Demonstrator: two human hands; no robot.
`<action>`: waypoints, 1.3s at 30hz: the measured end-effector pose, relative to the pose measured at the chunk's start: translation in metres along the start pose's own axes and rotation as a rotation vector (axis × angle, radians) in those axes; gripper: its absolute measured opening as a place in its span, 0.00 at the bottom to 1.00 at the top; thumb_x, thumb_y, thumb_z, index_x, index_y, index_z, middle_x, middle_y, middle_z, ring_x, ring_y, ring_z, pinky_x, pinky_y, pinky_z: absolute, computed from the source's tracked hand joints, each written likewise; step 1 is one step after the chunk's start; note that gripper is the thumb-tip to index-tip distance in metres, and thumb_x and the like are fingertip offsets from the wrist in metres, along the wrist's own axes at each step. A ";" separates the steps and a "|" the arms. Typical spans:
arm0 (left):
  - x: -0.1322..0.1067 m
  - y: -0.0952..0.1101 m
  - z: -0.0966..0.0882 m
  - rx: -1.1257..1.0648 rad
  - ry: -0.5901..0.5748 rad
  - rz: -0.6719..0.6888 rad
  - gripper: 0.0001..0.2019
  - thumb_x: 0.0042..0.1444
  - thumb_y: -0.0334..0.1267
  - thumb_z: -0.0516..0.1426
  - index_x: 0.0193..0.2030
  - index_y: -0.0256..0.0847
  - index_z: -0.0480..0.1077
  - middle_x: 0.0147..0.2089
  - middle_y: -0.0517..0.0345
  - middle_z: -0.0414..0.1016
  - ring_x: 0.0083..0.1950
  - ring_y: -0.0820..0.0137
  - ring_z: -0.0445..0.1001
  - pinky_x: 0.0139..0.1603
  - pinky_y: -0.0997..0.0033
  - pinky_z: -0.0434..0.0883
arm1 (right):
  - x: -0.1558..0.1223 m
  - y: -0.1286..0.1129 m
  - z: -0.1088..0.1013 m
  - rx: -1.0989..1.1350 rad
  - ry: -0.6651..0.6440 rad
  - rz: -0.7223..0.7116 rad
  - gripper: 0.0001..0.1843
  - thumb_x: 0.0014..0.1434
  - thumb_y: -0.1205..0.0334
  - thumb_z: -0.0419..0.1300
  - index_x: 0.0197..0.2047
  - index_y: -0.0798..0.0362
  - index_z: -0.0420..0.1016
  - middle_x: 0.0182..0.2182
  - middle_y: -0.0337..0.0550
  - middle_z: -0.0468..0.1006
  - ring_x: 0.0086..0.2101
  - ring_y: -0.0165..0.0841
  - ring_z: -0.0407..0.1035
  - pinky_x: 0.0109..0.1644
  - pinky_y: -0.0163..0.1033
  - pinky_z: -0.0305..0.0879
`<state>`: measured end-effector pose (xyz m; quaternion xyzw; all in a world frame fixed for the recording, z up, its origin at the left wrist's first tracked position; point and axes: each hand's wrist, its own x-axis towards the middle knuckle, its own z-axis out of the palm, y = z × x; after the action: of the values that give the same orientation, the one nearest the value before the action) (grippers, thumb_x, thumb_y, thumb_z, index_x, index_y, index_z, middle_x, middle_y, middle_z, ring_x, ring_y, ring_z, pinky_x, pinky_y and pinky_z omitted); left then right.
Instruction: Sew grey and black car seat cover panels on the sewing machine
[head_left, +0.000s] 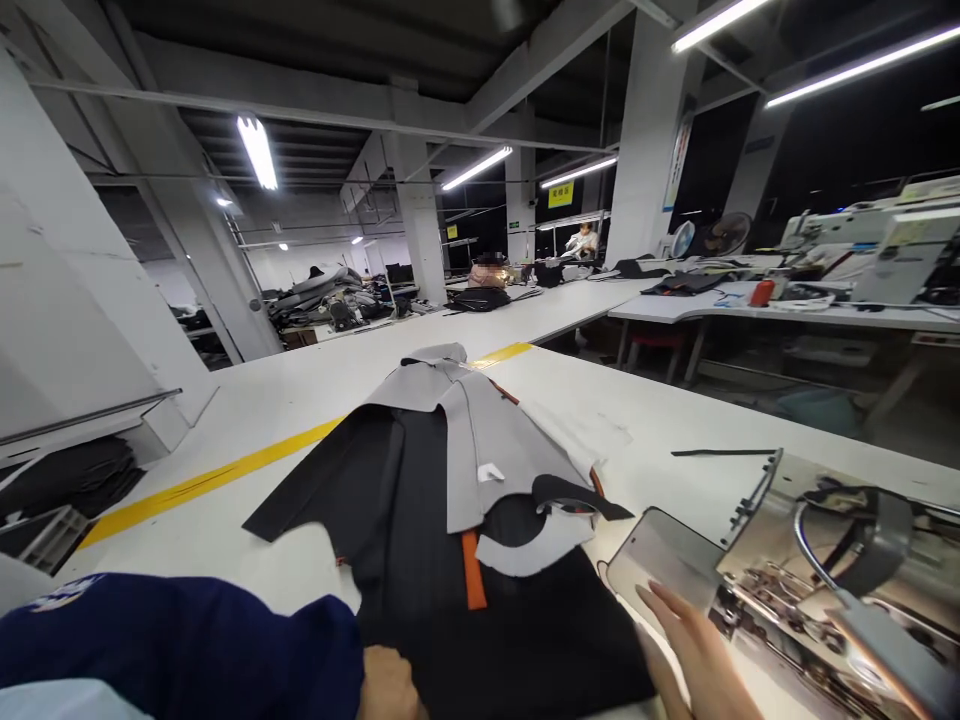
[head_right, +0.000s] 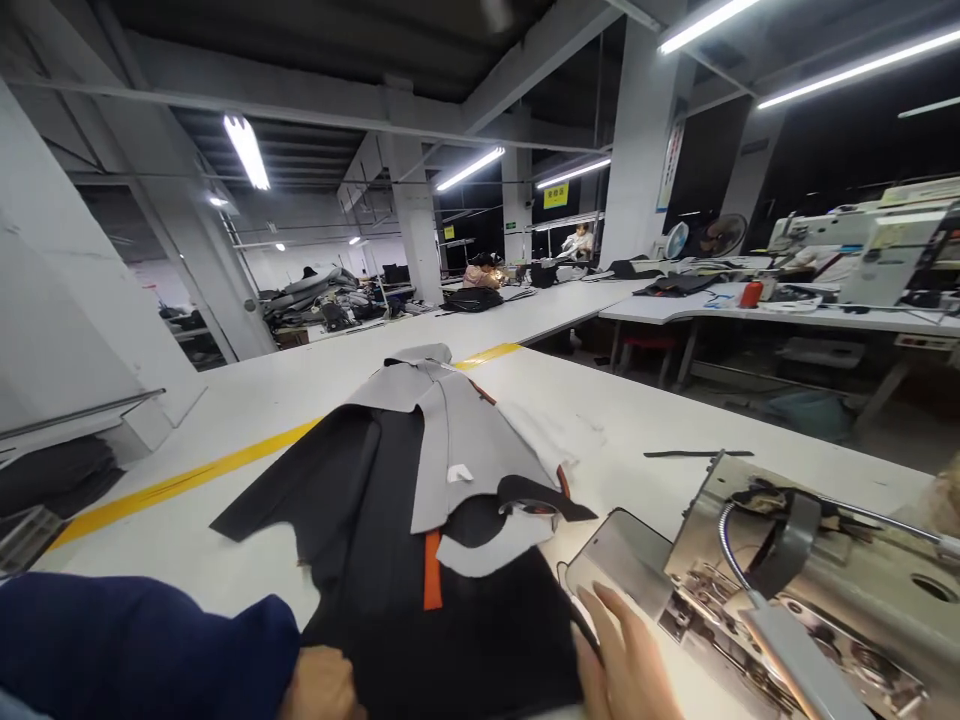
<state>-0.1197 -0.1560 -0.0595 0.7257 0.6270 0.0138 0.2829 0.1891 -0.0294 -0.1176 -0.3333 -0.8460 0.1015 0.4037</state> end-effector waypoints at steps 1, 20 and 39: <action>0.002 0.001 -0.004 0.017 0.006 0.018 0.09 0.55 0.44 0.53 0.36 0.47 0.73 0.33 0.57 0.73 0.36 0.63 0.72 0.37 0.66 0.69 | 0.009 -0.005 0.012 -0.014 -0.069 -0.002 0.22 0.66 0.52 0.48 0.61 0.45 0.58 0.52 0.50 0.70 0.50 0.43 0.69 0.51 0.48 0.71; 0.138 0.006 -0.057 0.204 0.365 0.168 0.12 0.57 0.32 0.53 0.45 0.40 0.75 0.63 0.51 0.59 0.60 0.60 0.61 0.61 0.61 0.62 | 0.045 -0.026 0.084 -0.045 -0.336 0.372 0.15 0.67 0.54 0.40 0.49 0.51 0.62 0.33 0.46 0.74 0.34 0.41 0.73 0.34 0.42 0.66; 0.203 0.028 -0.093 -0.134 0.142 0.024 0.27 0.64 0.49 0.47 0.65 0.36 0.56 0.62 0.43 0.62 0.62 0.57 0.63 0.61 0.61 0.60 | 0.035 -0.036 0.090 -0.086 -0.167 0.213 0.17 0.63 0.69 0.44 0.55 0.52 0.57 0.55 0.56 0.61 0.39 0.38 0.71 0.33 0.41 0.71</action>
<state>-0.0858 0.0652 -0.0373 0.7098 0.6344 0.1107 0.2855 0.0881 -0.0249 -0.1389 -0.4288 -0.8399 0.1348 0.3042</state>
